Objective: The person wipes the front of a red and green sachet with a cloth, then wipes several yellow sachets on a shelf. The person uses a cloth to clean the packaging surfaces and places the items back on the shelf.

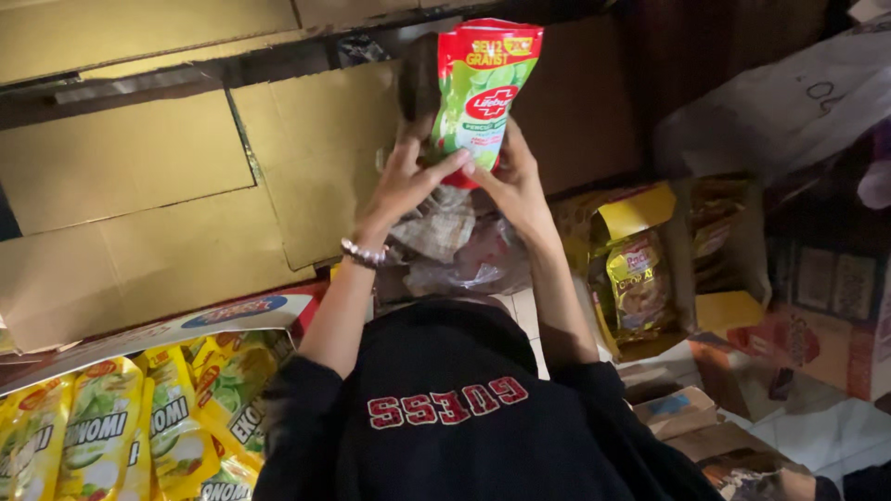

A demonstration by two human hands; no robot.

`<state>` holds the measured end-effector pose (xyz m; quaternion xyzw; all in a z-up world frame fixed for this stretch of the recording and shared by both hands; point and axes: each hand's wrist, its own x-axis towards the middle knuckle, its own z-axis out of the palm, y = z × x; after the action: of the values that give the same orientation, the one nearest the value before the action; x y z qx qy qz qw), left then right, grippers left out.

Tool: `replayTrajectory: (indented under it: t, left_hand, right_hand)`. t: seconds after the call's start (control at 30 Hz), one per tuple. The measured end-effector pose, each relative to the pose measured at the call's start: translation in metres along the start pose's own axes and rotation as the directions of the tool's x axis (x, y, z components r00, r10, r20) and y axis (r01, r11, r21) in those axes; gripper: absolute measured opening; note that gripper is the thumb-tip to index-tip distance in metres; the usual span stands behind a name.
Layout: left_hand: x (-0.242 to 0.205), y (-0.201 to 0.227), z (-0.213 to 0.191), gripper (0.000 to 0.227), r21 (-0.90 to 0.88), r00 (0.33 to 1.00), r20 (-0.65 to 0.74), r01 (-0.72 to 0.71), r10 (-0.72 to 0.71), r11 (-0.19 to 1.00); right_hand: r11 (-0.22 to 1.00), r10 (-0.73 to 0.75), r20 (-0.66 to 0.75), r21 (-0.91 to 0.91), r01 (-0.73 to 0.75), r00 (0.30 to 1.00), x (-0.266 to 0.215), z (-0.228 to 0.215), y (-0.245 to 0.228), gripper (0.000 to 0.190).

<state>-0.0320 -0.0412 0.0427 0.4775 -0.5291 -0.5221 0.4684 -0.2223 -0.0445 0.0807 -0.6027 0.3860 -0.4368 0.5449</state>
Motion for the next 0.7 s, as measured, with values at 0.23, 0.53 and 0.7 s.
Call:
replayTrajectory:
  t: [0.23, 0.53, 0.7]
  left_hand:
    - [0.098, -0.040, -0.001, 0.061, 0.470, 0.989, -0.021, -0.120, 0.147, 0.874]
    - [0.237, -0.058, 0.016, 0.039, 0.494, 0.948, -0.031, -0.262, 0.318, 0.829]
    - [0.287, -0.056, 0.030, 0.032, 0.473, 0.828, -0.126, -0.434, 0.546, 0.767]
  right_hand:
    - [0.984, 0.176, -0.216, 0.069, -0.165, 0.960, 0.045, -0.038, 0.034, 0.073]
    - [0.992, -0.091, -0.225, -0.106, 0.068, 0.970, 0.168, -0.120, 0.160, 0.059]
    - [0.952, 0.035, -0.298, -0.282, -0.123, 0.954, 0.233, -0.158, 0.208, 0.040]
